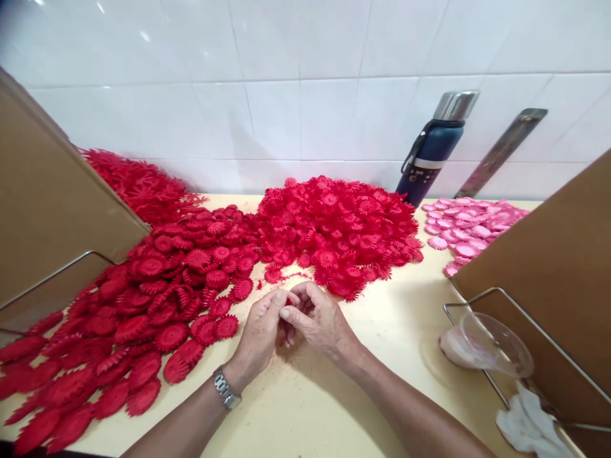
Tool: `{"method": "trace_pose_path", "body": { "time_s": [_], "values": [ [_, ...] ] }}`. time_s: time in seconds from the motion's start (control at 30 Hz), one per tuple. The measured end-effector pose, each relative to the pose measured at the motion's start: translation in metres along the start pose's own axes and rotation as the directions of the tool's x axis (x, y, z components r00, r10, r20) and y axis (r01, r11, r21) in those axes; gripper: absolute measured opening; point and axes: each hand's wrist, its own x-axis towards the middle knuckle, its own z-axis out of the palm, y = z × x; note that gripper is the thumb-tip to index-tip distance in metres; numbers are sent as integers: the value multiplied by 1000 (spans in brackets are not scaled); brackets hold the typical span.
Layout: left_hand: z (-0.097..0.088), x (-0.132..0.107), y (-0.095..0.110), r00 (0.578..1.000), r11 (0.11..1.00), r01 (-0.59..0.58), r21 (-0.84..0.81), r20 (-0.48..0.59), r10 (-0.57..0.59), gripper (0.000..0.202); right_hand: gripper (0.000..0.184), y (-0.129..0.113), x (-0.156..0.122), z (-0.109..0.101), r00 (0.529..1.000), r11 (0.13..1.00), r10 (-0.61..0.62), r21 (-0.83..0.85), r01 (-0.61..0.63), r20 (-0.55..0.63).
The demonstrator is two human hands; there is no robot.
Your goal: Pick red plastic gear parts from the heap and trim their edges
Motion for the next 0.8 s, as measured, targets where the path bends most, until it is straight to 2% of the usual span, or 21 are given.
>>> {"method": "trace_pose_path", "body": {
  "time_s": [0.13, 0.27, 0.37, 0.53, 0.67, 0.8],
  "values": [
    [1, -3, 2, 999, 1000, -29, -5, 18, 30, 21, 15, 4, 0, -4, 996, 994, -45, -105, 38, -71],
    [0, -2, 6, 997, 993, -34, 115, 66, 26, 20, 15, 7, -2, -11, 981, 964, -95, -261, 48, -169],
    [-1, 0, 8, 997, 976, -29, 214, 74, 13, 19, 19, 7, -2, -14, 953, 909, -176, -412, 60, -247],
    [-1, 1, 7, 999, 968, -48, 245, 24, 43, 25, 26, 5, -3, -12, 936, 838, -281, -529, 132, -211],
    [0, -1, 0, 996, 962, -77, 263, -25, 86, 32, 33, 7, -3, -7, 944, 858, -268, -494, 143, -192],
    [1, -1, -4, 995, 982, -81, 169, -43, 90, 37, 34, 11, -3, -5, 979, 954, -119, -294, 66, -165]
  ]
}}
